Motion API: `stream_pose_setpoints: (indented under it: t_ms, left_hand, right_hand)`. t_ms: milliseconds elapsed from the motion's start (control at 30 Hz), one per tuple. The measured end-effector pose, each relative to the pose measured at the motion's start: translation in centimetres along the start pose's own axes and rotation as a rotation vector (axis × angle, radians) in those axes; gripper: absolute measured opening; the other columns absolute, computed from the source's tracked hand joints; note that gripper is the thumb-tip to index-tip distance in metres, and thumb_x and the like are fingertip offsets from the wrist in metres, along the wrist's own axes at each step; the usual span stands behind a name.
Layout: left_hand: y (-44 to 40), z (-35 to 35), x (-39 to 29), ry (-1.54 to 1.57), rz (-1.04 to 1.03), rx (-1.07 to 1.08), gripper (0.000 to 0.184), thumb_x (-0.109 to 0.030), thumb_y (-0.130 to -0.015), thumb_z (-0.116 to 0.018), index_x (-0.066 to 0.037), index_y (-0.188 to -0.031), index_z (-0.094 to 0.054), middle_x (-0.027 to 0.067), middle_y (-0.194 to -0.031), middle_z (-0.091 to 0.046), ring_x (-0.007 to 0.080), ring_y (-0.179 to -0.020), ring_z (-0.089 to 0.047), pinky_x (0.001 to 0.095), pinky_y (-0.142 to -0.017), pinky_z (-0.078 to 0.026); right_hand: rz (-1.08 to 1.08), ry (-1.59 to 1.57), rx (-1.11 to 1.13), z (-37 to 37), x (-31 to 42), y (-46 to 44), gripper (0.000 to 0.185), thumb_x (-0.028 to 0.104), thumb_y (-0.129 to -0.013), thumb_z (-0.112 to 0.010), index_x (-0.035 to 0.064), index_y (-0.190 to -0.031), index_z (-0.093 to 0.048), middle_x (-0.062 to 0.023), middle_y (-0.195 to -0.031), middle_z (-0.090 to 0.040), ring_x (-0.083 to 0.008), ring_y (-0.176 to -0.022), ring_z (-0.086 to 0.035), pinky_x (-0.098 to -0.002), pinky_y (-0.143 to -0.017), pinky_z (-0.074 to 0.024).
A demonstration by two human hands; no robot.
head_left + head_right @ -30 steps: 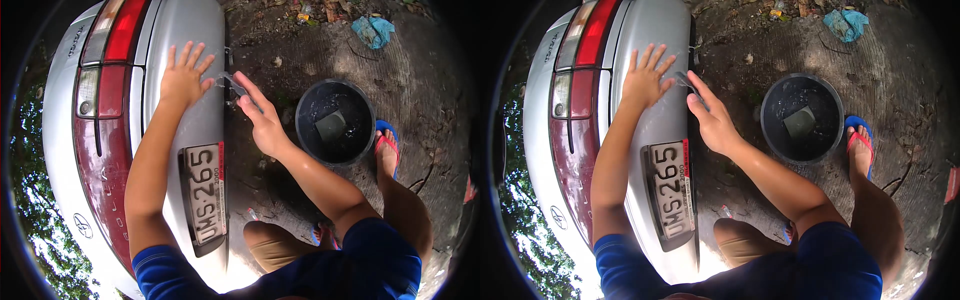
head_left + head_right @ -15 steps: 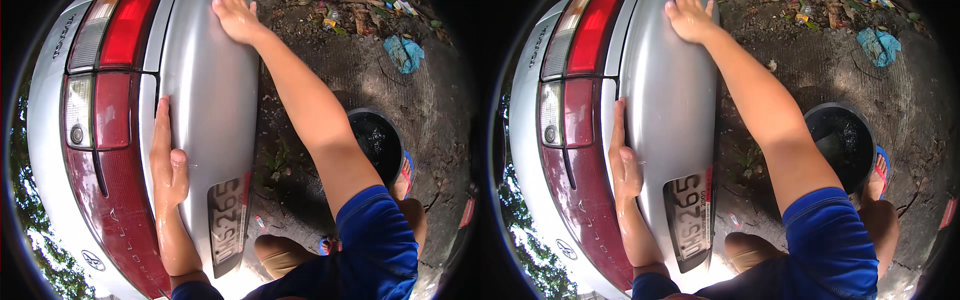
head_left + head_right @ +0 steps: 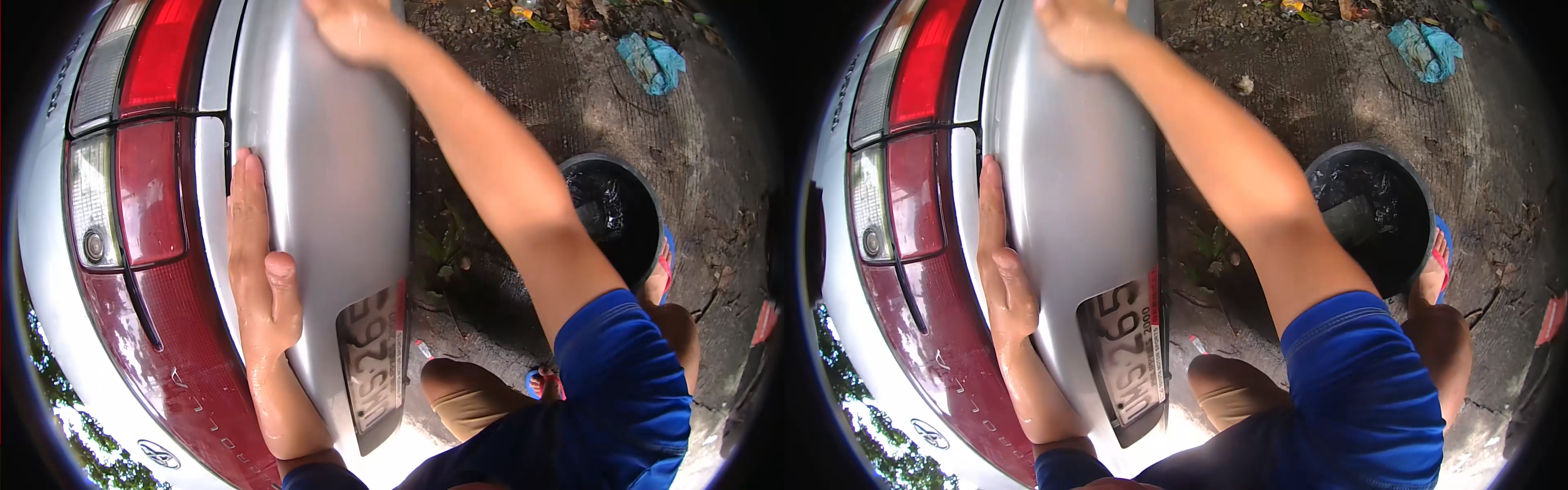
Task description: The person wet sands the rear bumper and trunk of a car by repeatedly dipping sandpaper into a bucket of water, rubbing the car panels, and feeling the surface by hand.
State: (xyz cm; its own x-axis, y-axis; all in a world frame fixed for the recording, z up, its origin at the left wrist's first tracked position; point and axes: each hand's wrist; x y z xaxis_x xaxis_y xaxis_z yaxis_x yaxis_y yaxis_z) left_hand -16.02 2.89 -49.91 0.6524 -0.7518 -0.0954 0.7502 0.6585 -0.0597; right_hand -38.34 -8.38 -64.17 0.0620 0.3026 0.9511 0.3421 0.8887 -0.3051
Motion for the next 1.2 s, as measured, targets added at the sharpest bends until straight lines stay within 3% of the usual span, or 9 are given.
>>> stream_pose_setpoints:
  t_ms: [67,133,333,533,733,800,900,1100,1200]
  left_hand:
    - [0.3,-0.1,0.2,0.084,0.028,-0.031,0.111,-0.083,-0.1,-0.024,0.007,-0.165,-0.023,0.0315,-0.169,-0.031,0.045,-0.159,-0.028,0.0506,-0.129,-0.017]
    - [0.5,-0.7,0.7,0.184,0.031,-0.125,0.114,-0.085,-0.099,-0.025,0.006,-0.167,-0.017,0.0318,-0.17,-0.028,0.0436,-0.159,-0.027,0.049,-0.13,-0.017]
    - [0.4,-0.4,0.6,0.062,-0.005,-0.007,0.11,-0.083,-0.101,-0.022,0.007,-0.165,-0.026,0.0297,-0.169,-0.031,0.0433,-0.159,-0.028,0.0482,-0.129,-0.017]
    - [0.2,-0.2,0.5,0.058,-0.025,-0.015,0.102,-0.077,-0.105,-0.021,0.006,-0.163,-0.033,0.0286,-0.169,-0.033,0.0439,-0.159,-0.028,0.0508,-0.129,-0.018]
    - [-0.1,-0.5,0.3,0.039,-0.018,-0.003,0.104,-0.078,-0.104,-0.027,0.009,-0.162,-0.033,0.0293,-0.169,-0.032,0.0435,-0.159,-0.028,0.0495,-0.129,-0.02]
    - [0.0,-0.7,0.1,0.05,0.002,-0.027,0.105,-0.079,-0.103,-0.027,0.009,-0.162,-0.033,0.029,-0.169,-0.032,0.0432,-0.159,-0.028,0.0493,-0.129,-0.02]
    - [0.1,-0.4,-0.2,0.028,0.037,-0.011,0.108,-0.082,-0.101,-0.026,0.007,-0.163,-0.031,0.0249,-0.171,-0.032,0.0379,-0.161,-0.026,0.0479,-0.13,-0.017]
    - [-0.2,-1.4,-0.1,-0.008,0.04,-0.026,0.107,-0.082,-0.102,-0.025,0.005,-0.164,-0.031,0.0225,-0.171,-0.033,0.0345,-0.161,-0.025,0.0471,-0.131,-0.015]
    - [0.1,-0.8,-0.1,-0.022,0.046,-0.007,0.107,-0.081,-0.102,-0.024,0.005,-0.164,-0.031,0.0223,-0.171,-0.032,0.0341,-0.161,-0.026,0.0471,-0.131,-0.015]
  right_hand:
    - [0.335,0.304,-0.185,-6.1,2.4,10.8,0.076,0.049,-0.112,-0.031,0.0012,-0.169,-0.018,-0.0174,-0.178,-0.013,-0.0388,-0.165,-0.007,-0.0752,-0.124,-0.005]
    - [0.419,0.13,0.077,-7.7,5.3,19.8,0.073,0.046,-0.112,-0.032,0.0043,-0.17,-0.015,-0.016,-0.179,-0.008,-0.0383,-0.165,-0.005,-0.0799,-0.119,0.0054]
    - [0.07,0.025,-0.236,-0.9,-3.3,-1.2,0.074,0.053,-0.112,-0.022,0.0059,-0.17,-0.02,-0.0157,-0.178,-0.016,-0.0365,-0.165,-0.01,-0.0751,-0.123,0.0017]
    - [0.383,0.219,0.204,-9.1,1.1,22.8,0.08,0.061,-0.11,-0.021,0.0111,-0.172,-0.014,-0.0156,-0.179,-0.006,-0.0402,-0.165,-0.004,-0.0752,-0.122,0.0054]
    - [-0.077,-0.092,-0.29,0.3,-10.1,-2.4,0.078,0.056,-0.113,-0.013,0.004,-0.17,-0.006,-0.0126,-0.18,0.0,-0.0252,-0.166,0.003,-0.0496,-0.132,0.0061]
    - [0.078,-0.018,-0.243,-3.2,-7.2,6.3,0.084,0.058,-0.112,-0.016,-0.001,-0.169,0.001,-0.0221,-0.178,-0.001,-0.0366,-0.165,0.003,-0.066,-0.128,0.0024]
    - [0.0,-0.107,0.018,-8.9,-2.9,23.1,0.09,0.061,-0.109,-0.021,-0.0012,-0.169,0.006,-0.0256,-0.176,0.014,-0.0436,-0.163,0.012,-0.0646,-0.128,0.0026]
    - [-0.004,-0.241,-0.24,-0.5,-11.8,0.9,0.08,0.056,-0.113,-0.018,0.0015,-0.169,0.002,-0.0177,-0.179,0.005,-0.0299,-0.165,0.008,-0.0545,-0.131,0.0049]
    - [-0.003,-0.215,-0.171,-4.4,-9.4,10.6,0.086,0.058,-0.112,-0.018,0.001,-0.167,0.015,-0.0213,-0.177,0.014,-0.0329,-0.164,0.013,-0.0612,-0.129,0.0024]
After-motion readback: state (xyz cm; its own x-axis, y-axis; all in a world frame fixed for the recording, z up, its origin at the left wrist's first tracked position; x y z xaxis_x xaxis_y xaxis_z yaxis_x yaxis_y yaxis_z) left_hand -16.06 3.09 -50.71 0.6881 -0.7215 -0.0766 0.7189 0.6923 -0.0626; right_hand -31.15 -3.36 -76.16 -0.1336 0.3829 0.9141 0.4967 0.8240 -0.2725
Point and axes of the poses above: each hand's wrist, its own y-axis away from the middle knuckle, its own z-axis out of the back of the hand, x = y × z
